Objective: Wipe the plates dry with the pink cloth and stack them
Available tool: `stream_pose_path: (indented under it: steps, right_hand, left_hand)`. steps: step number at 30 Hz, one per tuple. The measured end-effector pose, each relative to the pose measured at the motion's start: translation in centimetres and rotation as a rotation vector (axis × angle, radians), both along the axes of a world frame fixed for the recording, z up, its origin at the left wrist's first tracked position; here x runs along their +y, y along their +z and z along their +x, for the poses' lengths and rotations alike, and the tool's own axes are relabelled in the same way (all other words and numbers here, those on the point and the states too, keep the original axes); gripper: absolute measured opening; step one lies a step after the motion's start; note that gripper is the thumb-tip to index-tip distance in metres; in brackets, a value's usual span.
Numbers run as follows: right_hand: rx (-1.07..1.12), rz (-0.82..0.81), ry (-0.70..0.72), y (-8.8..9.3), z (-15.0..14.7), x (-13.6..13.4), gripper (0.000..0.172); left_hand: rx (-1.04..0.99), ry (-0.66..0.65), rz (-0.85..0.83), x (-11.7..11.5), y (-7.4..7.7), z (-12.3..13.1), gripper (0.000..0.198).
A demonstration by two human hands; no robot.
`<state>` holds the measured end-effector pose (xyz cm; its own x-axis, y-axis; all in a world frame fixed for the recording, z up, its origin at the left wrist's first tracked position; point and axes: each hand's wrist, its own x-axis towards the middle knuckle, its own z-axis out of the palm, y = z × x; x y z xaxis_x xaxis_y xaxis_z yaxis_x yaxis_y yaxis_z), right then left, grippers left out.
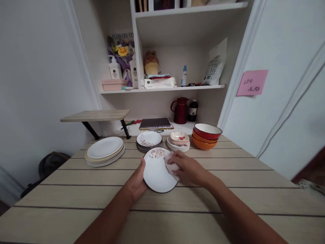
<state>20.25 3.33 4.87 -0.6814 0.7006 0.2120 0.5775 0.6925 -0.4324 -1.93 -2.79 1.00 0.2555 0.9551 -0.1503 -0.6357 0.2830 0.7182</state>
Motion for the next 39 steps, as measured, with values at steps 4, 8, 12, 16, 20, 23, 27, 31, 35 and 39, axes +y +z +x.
stream_pose_path:
  steps: [4, 8, 12, 16, 20, 23, 27, 31, 35, 39]
  right_hand:
    - [-0.123, -0.089, 0.167, 0.3, -0.2, -1.8, 0.044]
    - [-0.051, 0.009, 0.223, -0.4, -3.2, -3.1, 0.046]
    - [0.042, 0.163, 0.138, -0.5, -4.7, -2.6, 0.051]
    - [0.044, 0.176, -0.037, 0.3, -3.2, -1.7, 0.043]
    - [-0.112, 0.091, -0.05, 0.9, -1.2, -2.0, 0.036]
    - [-0.169, 0.035, 0.096, 0.6, -1.2, -2.9, 0.038]
    - [-0.113, 0.059, 0.242, -0.2, -3.4, -4.3, 0.042]
    - [-0.012, 0.202, 0.201, -0.4, -5.2, -4.5, 0.043]
    - [0.008, 0.24, -0.024, -0.2, -4.0, -2.7, 0.045]
    - [0.013, 0.259, -0.301, -0.4, -2.0, -1.0, 0.036]
  left_hand:
    - [-0.018, -0.029, 0.021, 0.0, -0.1, -0.1, 0.072]
    - [-0.062, -0.056, 0.056, 0.0, 0.0, 0.2, 0.069]
    - [-0.056, -0.04, 0.074, 0.1, -0.1, 0.4, 0.066]
    - [-0.065, -0.029, 0.106, 0.1, -0.5, 0.3, 0.065]
    - [-0.067, -0.05, 0.091, 0.0, -0.7, 0.0, 0.068]
    - [-0.044, -0.06, 0.072, -0.1, -0.6, 0.0, 0.071]
    - [-0.051, -0.074, 0.084, -0.1, -0.1, 0.2, 0.068]
    - [-0.036, -0.059, 0.066, -0.1, 0.1, 0.5, 0.063]
    - [-0.025, -0.037, 0.097, -0.1, -0.3, 0.4, 0.062]
    - [-0.004, -0.046, 0.085, -0.2, -0.5, 0.1, 0.068]
